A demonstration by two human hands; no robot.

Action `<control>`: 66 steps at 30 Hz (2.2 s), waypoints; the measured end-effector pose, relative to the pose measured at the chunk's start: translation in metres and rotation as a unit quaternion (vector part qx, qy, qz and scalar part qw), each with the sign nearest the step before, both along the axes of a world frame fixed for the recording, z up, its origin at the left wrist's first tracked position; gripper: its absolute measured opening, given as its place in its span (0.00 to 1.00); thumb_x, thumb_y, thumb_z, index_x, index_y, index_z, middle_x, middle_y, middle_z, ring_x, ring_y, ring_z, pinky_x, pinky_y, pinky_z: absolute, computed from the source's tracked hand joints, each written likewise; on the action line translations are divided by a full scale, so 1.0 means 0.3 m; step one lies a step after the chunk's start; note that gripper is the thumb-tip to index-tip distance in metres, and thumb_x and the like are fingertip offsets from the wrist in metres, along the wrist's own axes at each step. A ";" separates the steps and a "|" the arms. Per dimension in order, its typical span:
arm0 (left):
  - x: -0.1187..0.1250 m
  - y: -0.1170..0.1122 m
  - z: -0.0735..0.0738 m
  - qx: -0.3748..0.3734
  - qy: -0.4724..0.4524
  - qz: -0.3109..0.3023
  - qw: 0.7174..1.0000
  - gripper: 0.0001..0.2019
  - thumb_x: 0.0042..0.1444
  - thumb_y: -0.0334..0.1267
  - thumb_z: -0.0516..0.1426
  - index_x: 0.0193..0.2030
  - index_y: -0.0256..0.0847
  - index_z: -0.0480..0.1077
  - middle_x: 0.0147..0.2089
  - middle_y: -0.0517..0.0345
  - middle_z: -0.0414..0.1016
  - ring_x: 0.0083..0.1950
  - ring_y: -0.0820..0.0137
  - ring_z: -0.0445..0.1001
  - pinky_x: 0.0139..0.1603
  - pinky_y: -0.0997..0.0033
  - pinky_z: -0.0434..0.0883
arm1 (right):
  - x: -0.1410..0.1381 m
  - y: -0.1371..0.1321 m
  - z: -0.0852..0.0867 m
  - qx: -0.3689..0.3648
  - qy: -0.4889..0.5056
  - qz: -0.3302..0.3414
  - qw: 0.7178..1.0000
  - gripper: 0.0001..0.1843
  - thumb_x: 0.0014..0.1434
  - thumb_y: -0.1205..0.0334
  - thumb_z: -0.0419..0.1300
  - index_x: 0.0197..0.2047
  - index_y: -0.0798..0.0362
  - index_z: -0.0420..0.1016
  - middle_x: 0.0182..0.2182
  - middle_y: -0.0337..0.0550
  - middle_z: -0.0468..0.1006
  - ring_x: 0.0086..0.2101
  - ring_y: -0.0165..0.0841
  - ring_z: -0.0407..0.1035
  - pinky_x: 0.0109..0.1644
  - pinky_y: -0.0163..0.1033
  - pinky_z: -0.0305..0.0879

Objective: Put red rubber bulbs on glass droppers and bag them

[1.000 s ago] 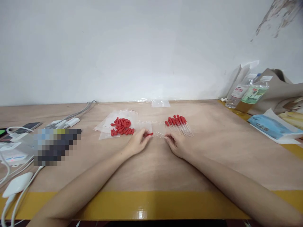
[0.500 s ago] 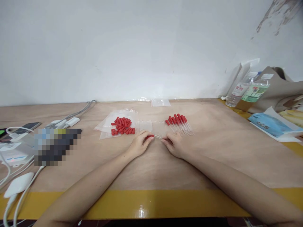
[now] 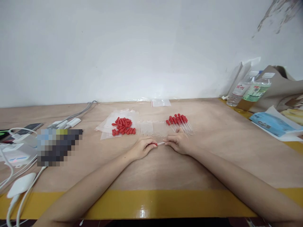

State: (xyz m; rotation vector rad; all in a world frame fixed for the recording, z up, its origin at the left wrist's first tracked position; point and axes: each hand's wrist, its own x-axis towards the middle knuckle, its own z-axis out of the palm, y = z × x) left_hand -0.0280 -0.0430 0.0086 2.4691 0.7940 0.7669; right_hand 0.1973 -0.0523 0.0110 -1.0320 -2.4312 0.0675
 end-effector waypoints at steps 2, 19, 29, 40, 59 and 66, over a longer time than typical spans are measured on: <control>0.000 -0.001 -0.001 -0.003 0.003 -0.004 1.000 0.09 0.59 0.37 0.49 0.36 0.38 0.69 0.35 0.55 0.72 0.37 0.71 0.70 0.40 0.71 0.66 | 0.000 -0.001 0.003 0.014 -0.012 -0.001 1.000 0.14 0.61 0.58 0.48 0.32 0.51 0.73 0.27 0.38 0.76 0.27 0.26 0.63 0.42 0.39 0.43; 0.005 -0.008 0.001 0.054 0.014 0.009 0.998 0.09 0.57 0.39 0.50 0.34 0.37 0.68 0.31 0.55 0.69 0.32 0.72 0.67 0.33 0.73 0.64 | -0.049 -0.031 -0.003 -0.001 -0.049 -0.036 0.998 0.17 0.61 0.61 0.45 0.26 0.54 0.69 0.23 0.40 0.75 0.23 0.27 0.61 0.38 0.39 0.44; 0.004 0.001 -0.009 0.060 0.032 -0.010 0.998 0.10 0.58 0.39 0.49 0.37 0.37 0.68 0.33 0.53 0.69 0.34 0.71 0.68 0.35 0.72 0.65 | -0.085 -0.033 0.000 -0.074 -0.051 -0.030 0.995 0.17 0.62 0.63 0.44 0.26 0.53 0.68 0.23 0.38 0.75 0.24 0.27 0.64 0.39 0.38 0.47; -0.048 0.022 -0.010 0.025 -0.038 0.091 0.995 0.24 0.52 0.43 0.56 0.55 0.42 0.57 0.42 0.53 0.63 0.35 0.72 0.64 0.33 0.72 0.68 | 0.028 0.043 0.082 -0.133 0.115 -0.191 0.966 0.12 0.59 0.61 0.45 0.32 0.54 0.67 0.28 0.42 0.74 0.28 0.30 0.66 0.31 0.33 0.55; -0.043 0.018 0.001 0.034 0.013 0.064 0.997 0.12 0.54 0.36 0.53 0.46 0.40 0.66 0.39 0.55 0.63 0.34 0.74 0.63 0.34 0.74 0.66 | 0.047 0.176 0.026 -0.161 -0.041 -0.406 0.899 0.20 0.56 0.56 0.45 0.32 0.58 0.75 0.29 0.53 0.75 0.33 0.40 0.69 0.32 0.38 0.57; -0.044 0.017 0.002 0.031 0.016 0.065 0.997 0.11 0.54 0.36 0.53 0.45 0.40 0.66 0.40 0.55 0.63 0.34 0.74 0.64 0.34 0.74 0.66 | 0.045 0.160 0.035 -0.106 -0.095 -0.423 0.895 0.22 0.57 0.54 0.44 0.28 0.58 0.74 0.27 0.53 0.75 0.32 0.42 0.69 0.39 0.45 0.55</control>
